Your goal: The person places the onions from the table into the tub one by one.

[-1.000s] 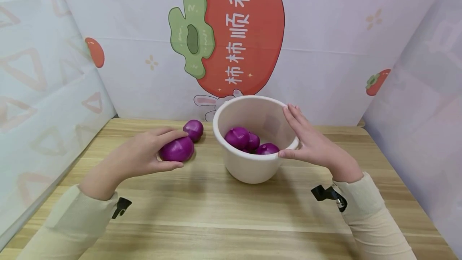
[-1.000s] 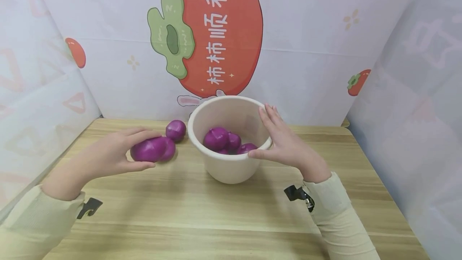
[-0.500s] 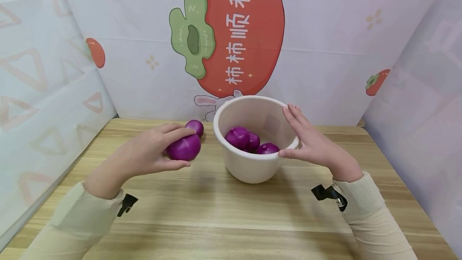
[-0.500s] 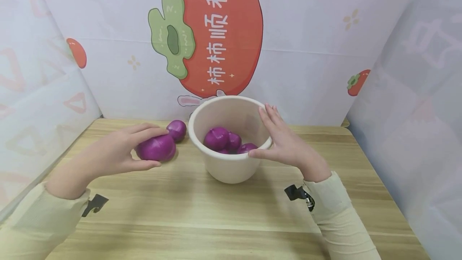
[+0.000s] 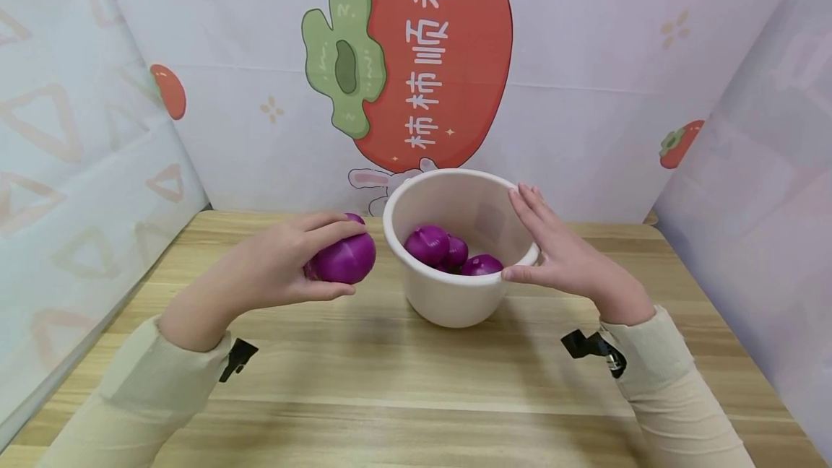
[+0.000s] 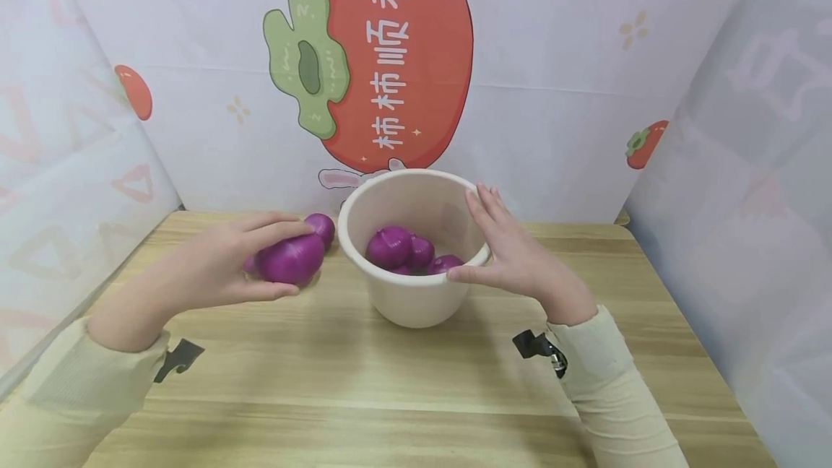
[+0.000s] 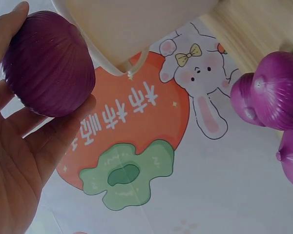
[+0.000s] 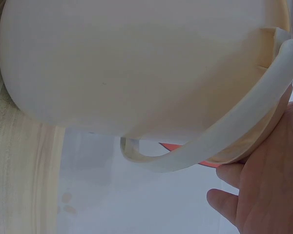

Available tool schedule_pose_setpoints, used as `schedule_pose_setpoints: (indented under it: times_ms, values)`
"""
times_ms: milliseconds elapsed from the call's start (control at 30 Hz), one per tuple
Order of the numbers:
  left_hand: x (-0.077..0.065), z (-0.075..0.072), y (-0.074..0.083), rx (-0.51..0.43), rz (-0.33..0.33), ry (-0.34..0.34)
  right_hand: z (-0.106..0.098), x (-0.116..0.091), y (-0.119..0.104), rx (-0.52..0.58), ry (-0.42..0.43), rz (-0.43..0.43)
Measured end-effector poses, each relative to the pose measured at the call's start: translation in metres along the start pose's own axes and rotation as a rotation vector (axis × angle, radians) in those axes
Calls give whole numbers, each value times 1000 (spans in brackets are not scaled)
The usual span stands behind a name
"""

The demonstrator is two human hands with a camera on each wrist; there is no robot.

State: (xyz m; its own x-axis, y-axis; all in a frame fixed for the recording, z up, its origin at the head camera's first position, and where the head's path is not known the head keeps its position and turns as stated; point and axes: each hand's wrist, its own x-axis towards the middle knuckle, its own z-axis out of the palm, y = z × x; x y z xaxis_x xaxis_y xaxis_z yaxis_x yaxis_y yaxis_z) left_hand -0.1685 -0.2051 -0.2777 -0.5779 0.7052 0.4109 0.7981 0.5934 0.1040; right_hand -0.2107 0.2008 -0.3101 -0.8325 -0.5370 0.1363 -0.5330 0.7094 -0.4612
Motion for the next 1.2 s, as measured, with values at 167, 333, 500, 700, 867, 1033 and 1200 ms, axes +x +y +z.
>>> schedule_pose_setpoints:
  times_ms: [167, 333, 500, 700, 867, 1033, 1200]
  values:
    - [10, -3, 4, -13, 36, 22, -1, 0, 0, -3, -2, 1]
    - [19, -5, 8, -13, 37, 25, 0, 0, -1, -2, -1, -3]
    - [29, -4, 10, -18, 59, 34, -1, -1, -2, 0, -5, 0]
    - [42, 0, 12, -37, 84, 48, -1, 0, -2, -5, -8, 6]
    - [51, 2, 13, -54, 85, 47, 0, 0, -2, -2, -4, 7]
    - [58, 5, 14, -74, 110, 68, 0, 0, -2, -5, -3, 8]
    - [64, 10, 16, -76, 110, 60, 0, -1, -1, -4, -1, 4]
